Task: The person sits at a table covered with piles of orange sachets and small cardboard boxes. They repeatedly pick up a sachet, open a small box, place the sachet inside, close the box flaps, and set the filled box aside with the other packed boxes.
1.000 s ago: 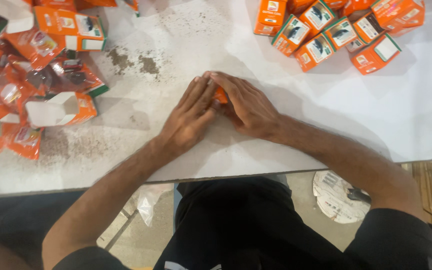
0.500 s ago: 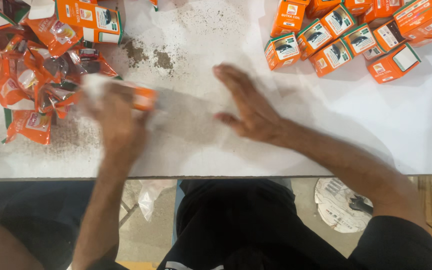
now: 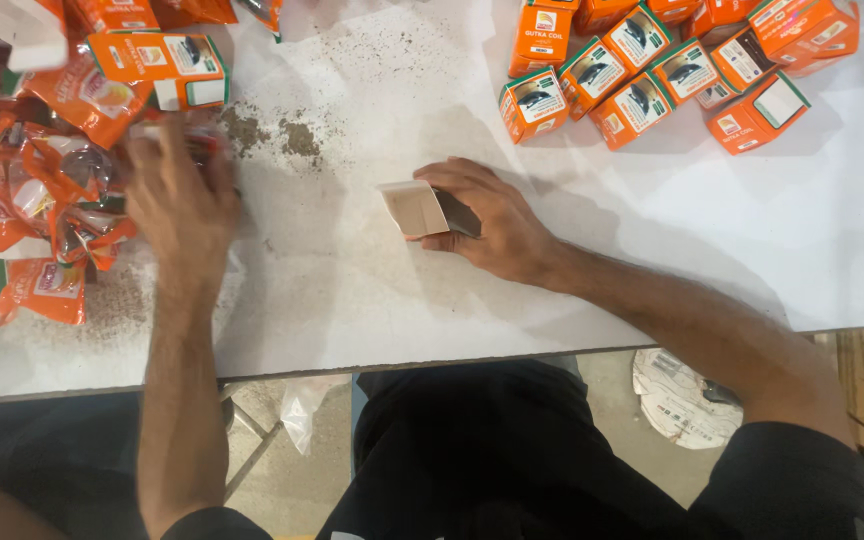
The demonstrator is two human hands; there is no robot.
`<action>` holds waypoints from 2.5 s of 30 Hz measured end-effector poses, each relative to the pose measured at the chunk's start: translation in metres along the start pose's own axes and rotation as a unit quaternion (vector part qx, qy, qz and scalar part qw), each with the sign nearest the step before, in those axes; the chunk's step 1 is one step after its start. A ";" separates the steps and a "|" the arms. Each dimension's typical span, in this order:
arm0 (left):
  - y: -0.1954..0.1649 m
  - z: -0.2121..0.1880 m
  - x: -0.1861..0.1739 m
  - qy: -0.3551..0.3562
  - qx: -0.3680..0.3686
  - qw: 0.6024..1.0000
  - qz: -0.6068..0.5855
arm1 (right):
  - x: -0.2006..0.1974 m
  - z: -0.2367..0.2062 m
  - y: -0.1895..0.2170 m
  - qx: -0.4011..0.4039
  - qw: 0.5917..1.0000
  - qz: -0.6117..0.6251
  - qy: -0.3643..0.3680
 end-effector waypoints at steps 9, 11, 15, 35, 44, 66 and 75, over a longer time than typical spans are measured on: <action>-0.176 -0.013 -0.057 -0.237 0.345 0.865 -0.275 | -0.014 0.004 0.006 -0.009 0.999 -0.026 -0.029; -0.198 -0.018 -0.051 -0.228 0.437 0.836 -0.242 | -0.014 0.003 0.010 -0.027 0.999 -0.022 -0.019; -0.198 -0.002 -0.024 -0.113 0.373 0.907 -0.163 | -0.016 0.001 0.011 -0.029 0.998 -0.031 -0.036; -0.154 0.005 0.033 -0.006 -0.152 0.853 -0.500 | -0.015 -0.001 0.017 -0.031 0.996 -0.053 -0.066; -0.150 0.019 0.064 0.027 -0.121 0.845 -0.521 | -0.009 -0.011 0.024 -0.078 0.990 -0.084 -0.079; -0.169 0.028 0.017 -0.024 0.050 0.889 -0.455 | -0.004 -0.014 0.028 -0.138 0.972 -0.153 -0.110; -0.176 0.014 0.008 -0.019 0.226 0.893 -0.388 | -0.006 -0.009 0.020 -0.084 0.987 -0.109 -0.088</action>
Point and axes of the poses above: each hand's wrist, its own z-axis towards the middle knuckle, its own x-axis out of the palm, y = z × x, the point moved 9 cm from there along z, towards the middle knuckle, and after that the axes turned 13 degrees about x, right-handed, at the moved point
